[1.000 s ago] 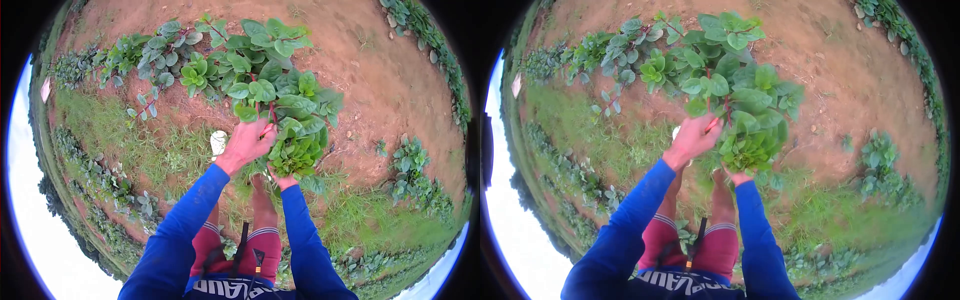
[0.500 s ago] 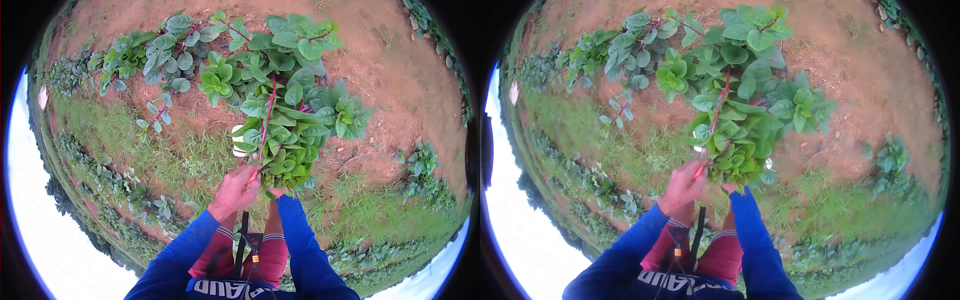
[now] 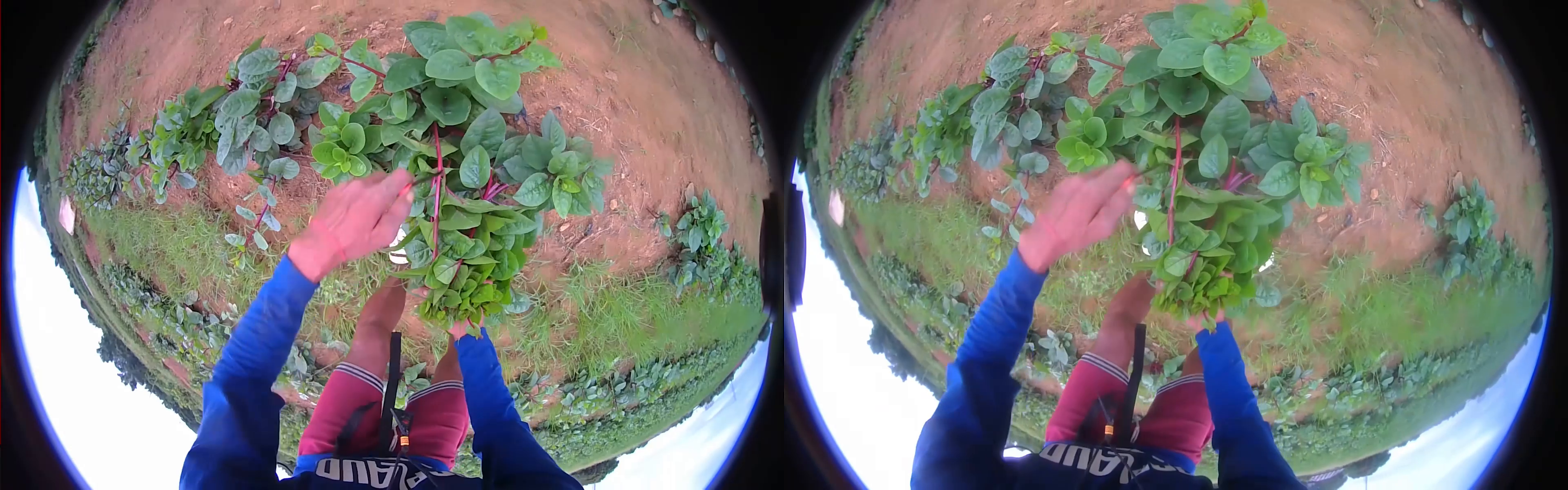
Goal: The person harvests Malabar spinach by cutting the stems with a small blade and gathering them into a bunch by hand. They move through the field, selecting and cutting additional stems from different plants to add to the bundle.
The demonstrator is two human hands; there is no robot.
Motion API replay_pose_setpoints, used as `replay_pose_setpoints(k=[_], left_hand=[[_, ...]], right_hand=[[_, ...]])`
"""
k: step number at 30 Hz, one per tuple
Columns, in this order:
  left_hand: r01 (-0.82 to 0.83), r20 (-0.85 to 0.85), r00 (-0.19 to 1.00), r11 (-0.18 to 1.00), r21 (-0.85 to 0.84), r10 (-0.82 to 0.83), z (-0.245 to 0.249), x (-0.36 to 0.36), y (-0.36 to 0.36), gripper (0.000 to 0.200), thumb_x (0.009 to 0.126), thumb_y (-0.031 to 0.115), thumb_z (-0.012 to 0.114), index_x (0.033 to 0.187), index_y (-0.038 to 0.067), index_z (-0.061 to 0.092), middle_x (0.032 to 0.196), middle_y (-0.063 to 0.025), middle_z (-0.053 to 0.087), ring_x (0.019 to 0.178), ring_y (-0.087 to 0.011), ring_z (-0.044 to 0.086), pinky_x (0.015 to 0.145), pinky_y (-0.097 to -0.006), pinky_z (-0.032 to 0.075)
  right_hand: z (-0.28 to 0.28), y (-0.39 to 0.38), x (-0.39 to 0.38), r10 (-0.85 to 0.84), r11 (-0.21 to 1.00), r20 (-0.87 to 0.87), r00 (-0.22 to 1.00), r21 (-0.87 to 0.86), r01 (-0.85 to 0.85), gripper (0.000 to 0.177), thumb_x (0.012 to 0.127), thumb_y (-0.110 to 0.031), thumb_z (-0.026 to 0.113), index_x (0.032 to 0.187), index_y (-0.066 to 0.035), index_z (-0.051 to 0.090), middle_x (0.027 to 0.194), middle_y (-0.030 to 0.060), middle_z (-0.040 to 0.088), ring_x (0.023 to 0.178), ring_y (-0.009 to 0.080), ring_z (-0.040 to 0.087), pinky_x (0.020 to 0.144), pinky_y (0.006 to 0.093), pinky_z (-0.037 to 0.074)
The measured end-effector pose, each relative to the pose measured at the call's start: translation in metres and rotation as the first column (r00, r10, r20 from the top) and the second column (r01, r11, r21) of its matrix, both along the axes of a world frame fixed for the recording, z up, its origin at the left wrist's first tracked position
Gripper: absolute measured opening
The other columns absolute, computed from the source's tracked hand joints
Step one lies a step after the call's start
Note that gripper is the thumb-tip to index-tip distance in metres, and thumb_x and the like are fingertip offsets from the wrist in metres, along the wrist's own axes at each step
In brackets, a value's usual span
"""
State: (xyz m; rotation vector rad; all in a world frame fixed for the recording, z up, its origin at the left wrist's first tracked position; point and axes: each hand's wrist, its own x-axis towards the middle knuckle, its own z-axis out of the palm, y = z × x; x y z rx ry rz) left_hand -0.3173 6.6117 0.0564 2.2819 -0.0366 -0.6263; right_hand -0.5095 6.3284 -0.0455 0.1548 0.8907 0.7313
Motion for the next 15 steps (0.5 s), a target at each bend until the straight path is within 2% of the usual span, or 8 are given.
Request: replay_pose_setpoints(k=[2, 5, 6, 8, 10, 12, 14, 15], left_hand=[[0.195, 0.022, 0.979, 0.956, 0.221, -0.205, -0.037, 0.048, -0.005, 0.024, 0.093, 0.027, 0.052, 0.095, 0.005, 0.059, 0.084, -0.0183, 0.067, 0.074, -0.0396, 0.067, 0.065, -0.0480, 0.054], [0.552, -0.240, 0.833, 0.719, 0.422, -0.499, -0.095, 0.103, -0.033, 0.030, 0.091, 0.031, 0.049, 0.093, 0.007, 0.068, 0.099, -0.0192, 0.068, 0.085, -0.0399, 0.068, 0.074, -0.0502, 0.055], [0.561, -0.234, 0.826, 0.711, 0.424, -0.513, -0.112, 0.108, -0.036, 0.030, 0.091, 0.031, 0.049, 0.093, 0.007, 0.068, 0.099, -0.0192, 0.068, 0.085, -0.0399, 0.068, 0.074, -0.0502, 0.055], [0.758, -0.401, 0.652, 0.533, 0.377, -0.643, -0.147, 0.111, -0.045, 0.034, 0.089, 0.032, 0.049, 0.096, 0.008, 0.071, 0.103, -0.0194, 0.069, 0.092, -0.0391, 0.068, 0.080, -0.0488, 0.055], [0.841, -0.533, 0.541, 0.415, 0.347, -0.651, -0.164, 0.110, -0.015, 0.036, 0.089, 0.032, 0.049, 0.104, 0.008, 0.072, 0.106, -0.0203, 0.068, 0.101, -0.0377, 0.066, 0.083, -0.0481, 0.054], [0.758, -0.545, 0.652, 0.466, 0.457, -0.527, -0.126, 0.126, 0.019, 0.037, 0.091, 0.033, 0.049, 0.107, 0.008, 0.070, 0.107, -0.0199, 0.068, 0.105, -0.0372, 0.065, 0.085, -0.0480, 0.053], [0.609, -0.425, 0.791, 0.632, 0.479, -0.440, -0.087, 0.135, 0.062, 0.039, 0.095, 0.035, 0.049, 0.113, 0.006, 0.067, 0.104, -0.0193, 0.068, 0.104, -0.0353, 0.065, 0.086, -0.0453, 0.052], [0.461, -0.249, 0.886, 0.801, 0.382, -0.391, -0.074, 0.140, 0.076, 0.040, 0.096, 0.038, 0.048, 0.110, 0.005, 0.066, 0.096, -0.0208, 0.067, 0.094, -0.0356, 0.066, 0.079, -0.0461, 0.051]], right_hand=[[0.001, -0.002, -0.013, -0.027, 0.999, -0.004, 1.000, 0.018, 0.027, 0.051, 0.099, -0.039, 0.047, 0.139, -0.008, 0.044, 0.125, 0.0129, 0.054, 0.115, 0.0312, 0.050, 0.099, 0.0525, 0.045], [-0.003, -0.004, -0.029, -0.072, 0.996, -0.009, 0.997, 0.047, 0.073, 0.050, 0.100, -0.040, 0.047, 0.138, -0.008, 0.045, 0.124, 0.0125, 0.055, 0.114, 0.0307, 0.051, 0.098, 0.0526, 0.044], [-0.004, -0.004, -0.032, -0.087, 0.994, -0.005, 0.996, 0.059, 0.088, 0.050, 0.100, -0.040, 0.047, 0.138, -0.008, 0.045, 0.123, 0.0124, 0.055, 0.114, 0.0305, 0.051, 0.098, 0.0526, 0.044], [-0.007, -0.004, -0.036, -0.125, 0.989, 0.012, 0.992, 0.081, 0.124, 0.049, 0.100, -0.040, 0.046, 0.138, -0.008, 0.046, 0.123, 0.0122, 0.055, 0.113, 0.0301, 0.051, 0.098, 0.0526, 0.044], [-0.006, -0.007, -0.040, -0.143, 0.985, 0.023, 0.989, 0.103, 0.140, 0.049, 0.100, -0.040, 0.046, 0.137, -0.008, 0.046, 0.122, 0.0119, 0.055, 0.112, 0.0298, 0.051, 0.098, 0.0526, 0.044], [-0.004, -0.012, -0.039, -0.157, 0.978, 0.033, 0.987, 0.141, 0.151, 0.049, 0.100, -0.040, 0.046, 0.137, -0.008, 0.047, 0.121, 0.0117, 0.056, 0.111, 0.0294, 0.051, 0.097, 0.0526, 0.044], [0.001, -0.019, -0.037, -0.162, 0.971, 0.049, 0.986, 0.187, 0.150, 0.048, 0.100, -0.040, 0.045, 0.136, -0.008, 0.047, 0.120, 0.0115, 0.056, 0.110, 0.0290, 0.052, 0.097, 0.0527, 0.044], [0.007, -0.022, -0.038, -0.177, 0.967, 0.056, 0.983, 0.196, 0.163, 0.048, 0.100, -0.040, 0.045, 0.136, -0.008, 0.047, 0.120, 0.0115, 0.056, 0.110, 0.0290, 0.052, 0.097, 0.0527, 0.044]])
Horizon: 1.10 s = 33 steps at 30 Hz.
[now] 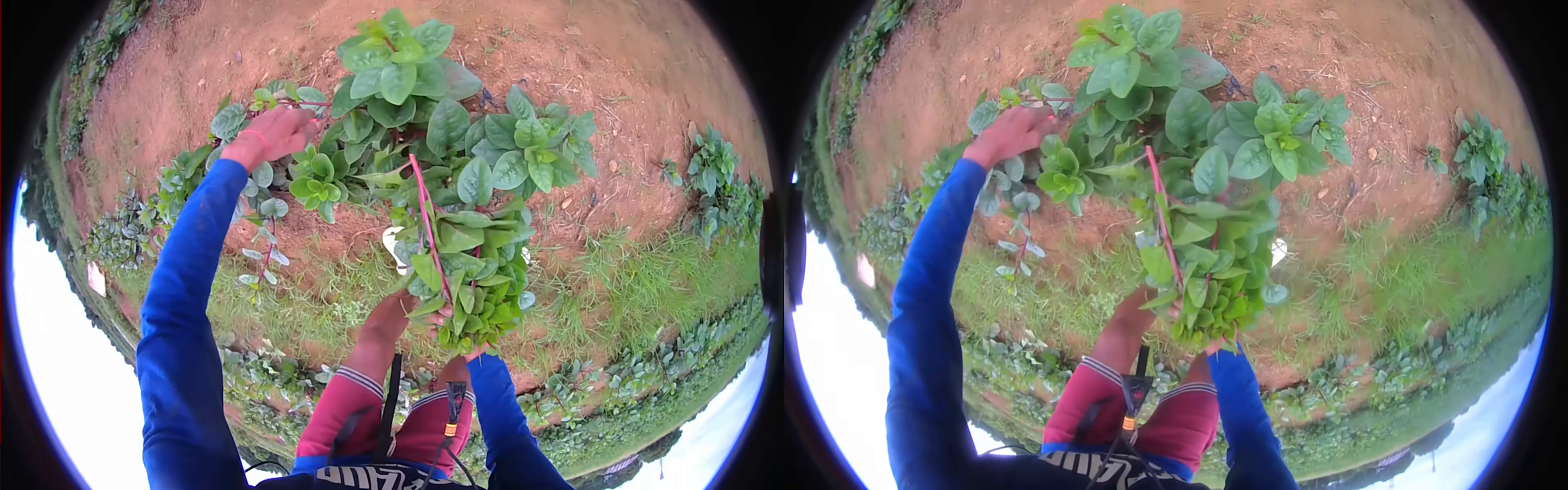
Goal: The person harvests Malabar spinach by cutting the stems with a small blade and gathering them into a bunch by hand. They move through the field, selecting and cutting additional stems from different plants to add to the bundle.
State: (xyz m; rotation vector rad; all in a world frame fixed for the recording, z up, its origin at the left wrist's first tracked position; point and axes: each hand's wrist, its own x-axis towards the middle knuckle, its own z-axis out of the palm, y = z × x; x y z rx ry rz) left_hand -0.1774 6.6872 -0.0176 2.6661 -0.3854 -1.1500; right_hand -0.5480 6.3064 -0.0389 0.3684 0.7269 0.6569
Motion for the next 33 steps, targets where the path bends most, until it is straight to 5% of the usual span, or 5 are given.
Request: replay_pose_setpoints(k=[5, 11, 15, 24, 33], left_hand=[[-0.302, 0.229, 0.864, 0.826, -0.476, 0.449, 0.070, 0.066, -0.064, 0.054, 0.094, 0.053, 0.051, 0.114, 0.004, 0.062, 0.091, -0.0216, 0.067, 0.084, -0.0347, 0.067, 0.074, -0.0483, 0.048], [0.078, 0.200, 0.980, 0.938, -0.337, -0.009, 0.028, 0.132, -0.187, 0.053, 0.089, 0.051, 0.052, 0.111, 0.004, 0.063, 0.092, -0.0237, 0.068, 0.090, -0.0396, 0.066, 0.079, -0.0488, 0.050], [-0.060, 0.041, 0.995, 0.875, -0.480, 0.091, 0.018, 0.070, -0.189, 0.039, 0.091, 0.041, 0.053, 0.096, 0.004, 0.063, 0.079, -0.0206, 0.065, 0.077, -0.0377, 0.064, 0.071, -0.0463, 0.048], [-0.687, -0.331, 0.702, 0.477, -0.548, 0.631, -0.011, -0.098, -0.141, 0.023, 0.092, 0.024, 0.061, 0.084, 0.003, 0.065, 0.064, -0.0070, 0.058, 0.059, -0.0152, 0.055, 0.057, -0.0321, 0.045], [-0.683, -0.346, 0.729, 0.597, -0.421, 0.591, 0.031, -0.185, -0.137, 0.017, 0.092, 0.018, 0.061, 0.095, 0.002, 0.065, 0.070, -0.0135, 0.061, 0.060, -0.0226, 0.060, 0.057, -0.0358, 0.048]], right_hand=[[0.070, -0.009, 0.037, -0.024, 0.984, -0.060, 0.998, -0.179, 0.013, 0.043, 0.099, -0.044, 0.046, 0.125, -0.012, 0.054, 0.102, 0.0057, 0.056, 0.097, 0.0240, 0.052, 0.085, 0.0517, 0.046], [0.093, 0.012, 0.103, -0.366, 0.841, -0.131, 0.921, -0.471, 0.266, 0.041, 0.097, -0.041, 0.050, 0.122, -0.008, 0.055, 0.113, 0.0062, 0.054, 0.114, 0.0280, 0.050, 0.101, 0.0557, 0.037], [0.031, 0.026, 0.145, -0.471, 0.862, -0.016, 0.882, -0.220, 0.456, 0.047, 0.098, -0.041, 0.048, 0.130, -0.008, 0.053, 0.122, 0.0087, 0.054, 0.113, 0.0286, 0.051, 0.103, 0.0504, 0.040], [-0.060, 0.057, 0.176, -0.193, 0.931, 0.249, 0.949, -0.258, 0.257, 0.068, 0.087, -0.054, 0.056, 0.142, -0.014, 0.048, 0.147, 0.0106, 0.047, 0.135, 0.0349, 0.043, 0.111, 0.0563, 0.034], [-0.087, 0.044, 0.137, 0.095, 0.790, 0.017, 0.995, -0.610, -0.065, 0.051, 0.091, -0.040, 0.053, 0.120, 0.001, 0.058, 0.116, 0.0152, 0.065, 0.104, 0.0285, 0.065, 0.090, 0.0413, 0.055]])
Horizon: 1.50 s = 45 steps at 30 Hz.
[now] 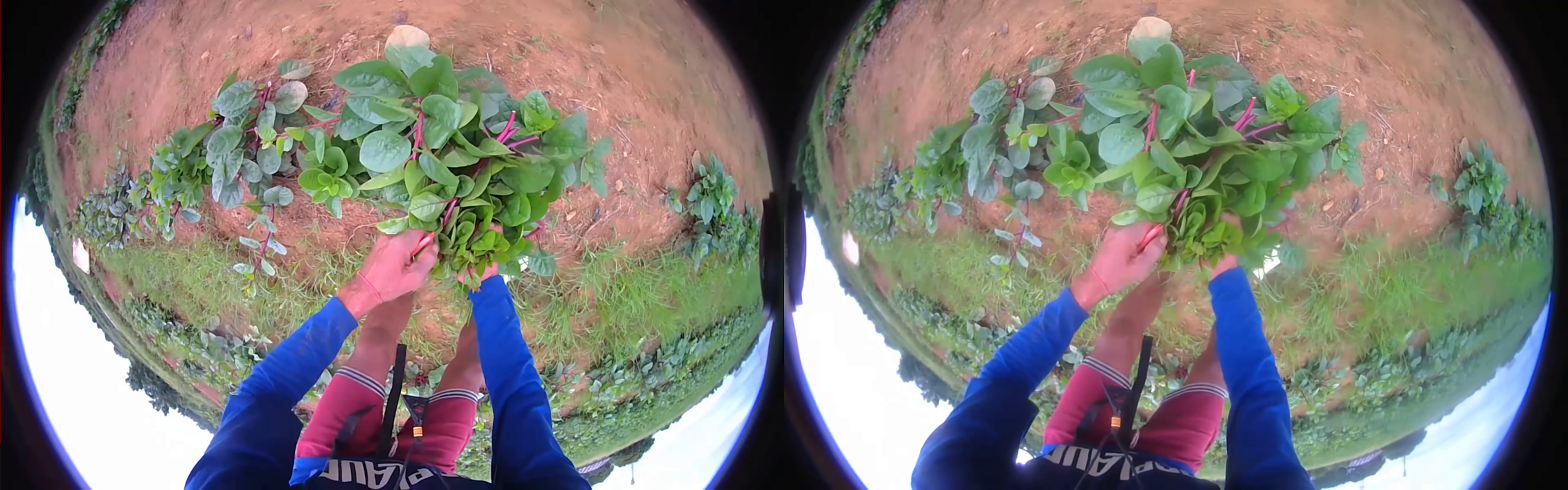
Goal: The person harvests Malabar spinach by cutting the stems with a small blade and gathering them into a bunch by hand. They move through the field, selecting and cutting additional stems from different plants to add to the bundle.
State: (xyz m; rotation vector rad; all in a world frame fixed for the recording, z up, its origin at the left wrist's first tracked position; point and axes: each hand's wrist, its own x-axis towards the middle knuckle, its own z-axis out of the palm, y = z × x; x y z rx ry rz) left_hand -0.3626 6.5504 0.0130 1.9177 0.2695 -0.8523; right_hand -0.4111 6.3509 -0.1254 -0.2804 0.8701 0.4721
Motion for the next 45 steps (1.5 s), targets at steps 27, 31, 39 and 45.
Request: replay_pose_setpoints(k=[27, 31, 39, 45], left_hand=[[0.273, 0.219, 0.905, 0.893, 0.358, -0.365, -0.028, 0.112, 0.052, 0.027, 0.095, 0.028, 0.048, 0.096, 0.003, 0.059, 0.078, -0.0243, 0.065, 0.077, -0.0445, 0.065, 0.071, -0.0509, 0.051], [0.412, 0.111, 0.848, 0.775, 0.478, -0.519, -0.033, 0.135, 0.028, 0.039, 0.092, 0.035, 0.046, 0.091, 0.001, 0.065, 0.086, -0.0233, 0.068, 0.082, -0.0435, 0.067, 0.079, -0.0512, 0.054], [0.554, -0.079, 0.805, 0.697, 0.456, -0.588, -0.120, 0.162, -0.016, 0.045, 0.087, 0.036, 0.049, 0.104, 0.001, 0.071, 0.108, -0.0239, 0.069, 0.101, -0.0392, 0.067, 0.089, -0.0457, 0.053], [0.636, -0.070, 0.722, 0.621, 0.458, -0.688, -0.108, 0.140, 0.035, 0.046, 0.087, 0.039, 0.048, 0.101, 0.002, 0.071, 0.106, -0.0242, 0.069, 0.097, -0.0410, 0.067, 0.087, -0.0471, 0.053]], right_hand=[[0.043, -0.032, -0.051, 0.162, 0.928, -0.004, 0.987, 0.340, -0.151, 0.049, 0.094, -0.053, 0.045, 0.122, -0.013, 0.055, 0.099, 0.0074, 0.052, 0.088, 0.0258, 0.048, 0.075, 0.0438, 0.046], [0.019, -0.034, -0.076, 0.050, 0.928, -0.043, 0.998, 0.372, -0.031, 0.079, 0.078, -0.080, 0.046, 0.130, -0.021, 0.056, 0.120, 0.0069, 0.056, 0.091, 0.0314, 0.047, 0.075, 0.0455, 0.044], [0.040, -0.022, -0.070, 0.094, 0.991, -0.103, 0.990, 0.103, -0.084, 0.036, 0.094, -0.046, 0.050, 0.107, -0.014, 0.057, 0.094, 0.0039, 0.052, 0.083, 0.0221, 0.049, 0.072, 0.0421, 0.040], [0.048, -0.047, -0.087, 0.090, 0.912, 0.048, 0.995, 0.397, -0.102, 0.039, 0.095, -0.050, 0.048, 0.109, -0.015, 0.058, 0.094, 0.0026, 0.053, 0.083, 0.0212, 0.049, 0.071, 0.0401, 0.038]])
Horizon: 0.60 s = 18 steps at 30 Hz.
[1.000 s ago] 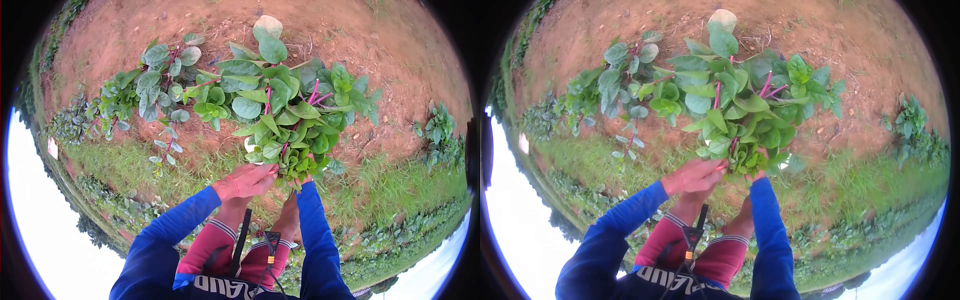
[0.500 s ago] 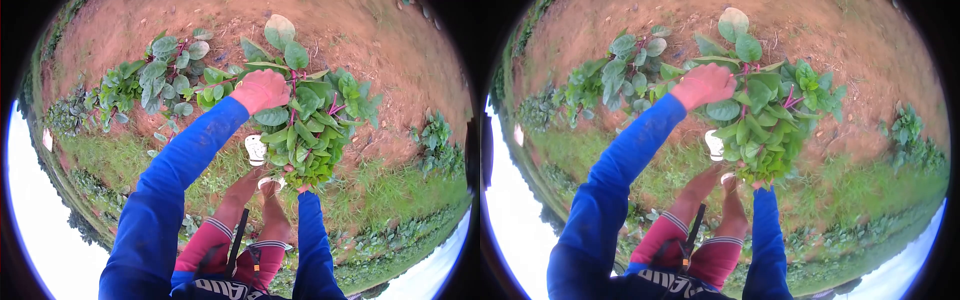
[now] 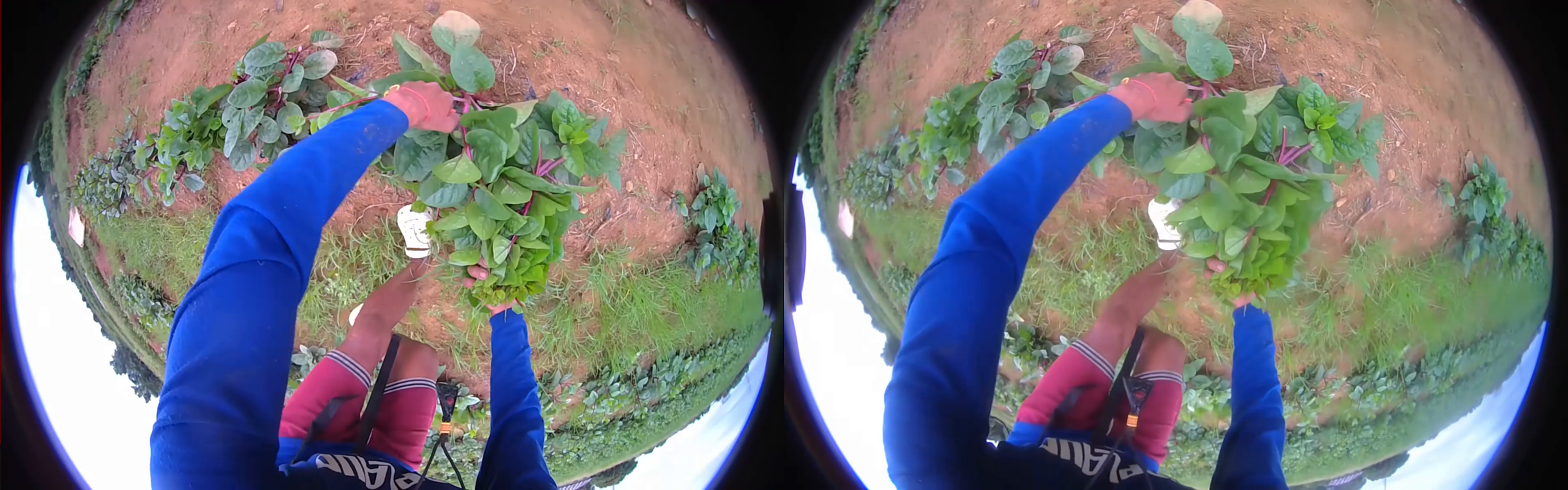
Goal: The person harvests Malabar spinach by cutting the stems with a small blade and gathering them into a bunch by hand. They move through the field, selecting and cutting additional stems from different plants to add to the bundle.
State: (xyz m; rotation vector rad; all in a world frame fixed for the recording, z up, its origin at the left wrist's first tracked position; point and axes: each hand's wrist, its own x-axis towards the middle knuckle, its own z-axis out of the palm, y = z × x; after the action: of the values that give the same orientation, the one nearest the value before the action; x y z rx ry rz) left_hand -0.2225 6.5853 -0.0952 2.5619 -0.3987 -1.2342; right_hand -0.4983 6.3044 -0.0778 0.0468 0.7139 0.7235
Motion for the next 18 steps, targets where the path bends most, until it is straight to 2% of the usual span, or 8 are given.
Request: replay_pose_setpoints(k=[2, 5, 7, 10, 13, 14, 17, 18], left_hand=[[0.144, 0.044, 0.989, 0.990, -0.012, -0.143, 0.009, -0.009, 0.032, 0.044, 0.087, 0.039, 0.047, 0.094, 0.002, 0.071, 0.096, -0.0252, 0.069, 0.089, -0.0433, 0.067, 0.083, -0.0495, 0.053], [0.156, 0.139, 0.977, 0.987, 0.046, -0.161, 0.018, -0.043, 0.061, 0.044, 0.088, 0.039, 0.047, 0.086, 0.001, 0.069, 0.086, -0.0255, 0.068, 0.083, -0.0443, 0.067, 0.079, -0.0510, 0.053], [0.113, 0.187, 0.970, 0.971, 0.210, -0.153, 0.008, -0.062, 0.120, 0.040, 0.089, 0.037, 0.049, 0.088, 0.002, 0.068, 0.083, -0.0256, 0.068, 0.085, -0.0436, 0.067, 0.078, -0.0507, 0.053], [-0.027, 0.209, 0.977, 0.999, -0.016, 0.030, 0.067, -0.116, 0.180, 0.035, 0.094, 0.033, 0.049, 0.098, 0.002, 0.063, 0.079, -0.0238, 0.064, 0.075, -0.0436, 0.063, 0.066, -0.0516, 0.048], [-0.241, 0.228, 0.933, 0.953, -0.183, 0.279, 0.130, -0.258, 0.229, 0.029, 0.097, 0.030, 0.049, 0.103, 0.003, 0.056, 0.070, -0.0214, 0.057, 0.064, -0.0425, 0.057, 0.058, -0.0503, 0.042], [-0.318, 0.244, 0.894, 0.915, -0.247, 0.376, 0.144, -0.318, 0.236, 0.025, 0.096, 0.027, 0.051, 0.101, 0.003, 0.055, 0.069, -0.0200, 0.057, 0.064, -0.0402, 0.059, 0.058, -0.0483, 0.044], [-0.529, -0.001, 0.848, 0.847, -0.048, 0.530, 0.134, -0.491, 0.273, 0.029, 0.089, 0.029, 0.061, 0.093, 0.003, 0.051, 0.070, -0.0184, 0.054, 0.063, -0.0421, 0.058, 0.058, -0.0492, 0.043], [-0.633, 0.046, 0.768, 0.767, -0.103, 0.639, 0.114, -0.550, 0.291, 0.032, 0.089, 0.034, 0.062, 0.099, 0.005, 0.053, 0.069, -0.0154, 0.055, 0.058, -0.0356, 0.057, 0.054, -0.0462, 0.042]], right_hand=[[0.002, -0.013, -0.011, -0.008, 1.000, -0.069, 0.998, -0.012, 0.007, 0.044, 0.094, -0.054, 0.045, 0.116, -0.018, 0.058, 0.102, 0.0030, 0.055, 0.081, 0.0248, 0.048, 0.071, 0.0422, 0.041], [-0.001, -0.039, -0.031, 0.082, 0.990, -0.045, 0.996, -0.108, -0.086, 0.046, 0.094, -0.054, 0.043, 0.124, -0.022, 0.058, 0.108, 0.0032, 0.057, 0.082, 0.0272, 0.048, 0.074, 0.0457, 0.043], [0.014, -0.058, -0.052, 0.105, 0.971, -0.032, 0.994, -0.214, -0.110, 0.046, 0.094, -0.054, 0.043, 0.124, -0.022, 0.058, 0.108, 0.0034, 0.057, 0.083, 0.0271, 0.048, 0.074, 0.0457, 0.043], [0.045, -0.081, -0.105, 0.089, 0.936, -0.032, 0.996, -0.339, -0.094, 0.046, 0.094, -0.053, 0.043, 0.124, -0.021, 0.058, 0.108, 0.0036, 0.057, 0.083, 0.0270, 0.048, 0.074, 0.0457, 0.043], [0.066, -0.069, -0.168, 0.085, 0.912, -0.045, 0.995, -0.399, -0.096, 0.046, 0.094, -0.052, 0.043, 0.124, -0.021, 0.058, 0.108, 0.0039, 0.057, 0.083, 0.0269, 0.048, 0.074, 0.0456, 0.043], [0.070, -0.059, -0.191, 0.077, 0.908, -0.054, 0.996, -0.409, -0.093, 0.046, 0.095, -0.052, 0.043, 0.125, -0.021, 0.058, 0.108, 0.0040, 0.057, 0.083, 0.0269, 0.048, 0.074, 0.0456, 0.043], [0.069, -0.006, -0.250, 0.027, 0.918, -0.068, 0.997, -0.393, -0.052, 0.045, 0.095, -0.051, 0.043, 0.125, -0.021, 0.058, 0.108, 0.0042, 0.057, 0.084, 0.0268, 0.049, 0.074, 0.0456, 0.043], [0.067, 0.015, -0.264, -0.009, 0.937, -0.075, 0.997, -0.349, -0.018, 0.045, 0.095, -0.051, 0.042, 0.125, -0.021, 0.058, 0.108, 0.0043, 0.057, 0.084, 0.0267, 0.049, 0.074, 0.0456, 0.043]])
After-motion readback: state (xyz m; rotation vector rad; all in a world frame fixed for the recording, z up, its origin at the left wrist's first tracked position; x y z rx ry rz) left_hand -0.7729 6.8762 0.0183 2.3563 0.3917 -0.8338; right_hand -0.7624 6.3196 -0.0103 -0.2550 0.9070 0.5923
